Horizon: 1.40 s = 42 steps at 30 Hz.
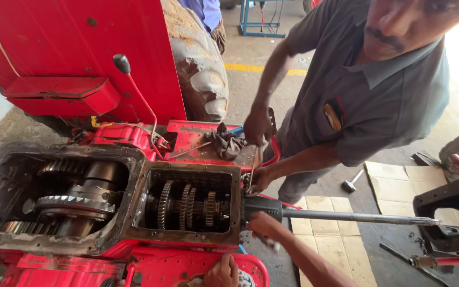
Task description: The person assists in repairing a red machine by wiping the exterior casing with a cloth and using a wrench to tighten bolts on the exposed gear assembly. Another person works alongside them on the same machine.
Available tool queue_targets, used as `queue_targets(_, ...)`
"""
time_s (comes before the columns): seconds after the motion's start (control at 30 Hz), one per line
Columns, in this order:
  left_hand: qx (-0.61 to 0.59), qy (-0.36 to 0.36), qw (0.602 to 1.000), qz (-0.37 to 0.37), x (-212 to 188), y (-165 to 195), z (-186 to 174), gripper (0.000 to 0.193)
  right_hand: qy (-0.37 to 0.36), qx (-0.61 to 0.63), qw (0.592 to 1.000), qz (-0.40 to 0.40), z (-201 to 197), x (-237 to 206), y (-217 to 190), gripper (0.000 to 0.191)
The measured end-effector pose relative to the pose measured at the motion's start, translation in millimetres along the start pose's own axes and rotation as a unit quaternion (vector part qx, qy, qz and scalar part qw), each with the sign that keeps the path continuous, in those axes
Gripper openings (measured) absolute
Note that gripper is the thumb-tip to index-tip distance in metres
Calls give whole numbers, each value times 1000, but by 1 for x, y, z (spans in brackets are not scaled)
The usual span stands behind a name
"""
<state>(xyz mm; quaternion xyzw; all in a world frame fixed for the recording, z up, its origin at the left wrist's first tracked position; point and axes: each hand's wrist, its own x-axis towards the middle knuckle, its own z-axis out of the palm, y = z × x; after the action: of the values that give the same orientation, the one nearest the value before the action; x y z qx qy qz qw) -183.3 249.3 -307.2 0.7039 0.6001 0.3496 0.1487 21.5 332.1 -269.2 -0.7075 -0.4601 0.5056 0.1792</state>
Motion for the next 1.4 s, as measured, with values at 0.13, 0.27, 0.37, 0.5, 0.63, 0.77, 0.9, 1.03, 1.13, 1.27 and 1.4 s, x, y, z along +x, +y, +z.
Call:
queue_targets(0.13,-16,-7,1000,23,1,-6,-4,14,-132,14,991,35,-19,24,-1,16)
queue_targets(0.27,-10,-10,997,71,-11,-20,-2,9,-187,-174,966,-43,-16,39,7,31)
queue_targets(0.37,-26,-38,996,71,-19,-29,6,6,-133,69,986,73,-5,43,18,14)
queue_targets(0.5,-32,-46,996,70,-25,-37,14,4,-146,35,977,152,-5,49,11,13)
queue_targets(0.63,-31,-36,996,79,-28,-38,14,4,-178,19,975,130,-19,51,-6,12)
queue_targets(0.77,-37,-26,995,88,-30,-36,12,4,-270,116,934,201,-21,48,-4,15)
queue_targets(0.9,-52,-24,994,93,-29,-34,10,4,-223,130,943,211,-17,57,10,11)
queue_targets(1.03,-54,-35,994,88,-28,-32,9,5,-233,143,940,203,-5,59,17,14)
queue_targets(1.13,-50,-35,995,82,-26,-30,8,6,-78,-159,983,56,24,40,34,34)
queue_targets(1.27,-42,-49,996,64,-24,-27,6,5,226,-197,939,-169,74,-14,57,31)
queue_targets(1.4,-64,-31,994,83,-25,-25,2,6,282,-111,925,-230,94,-37,58,31)
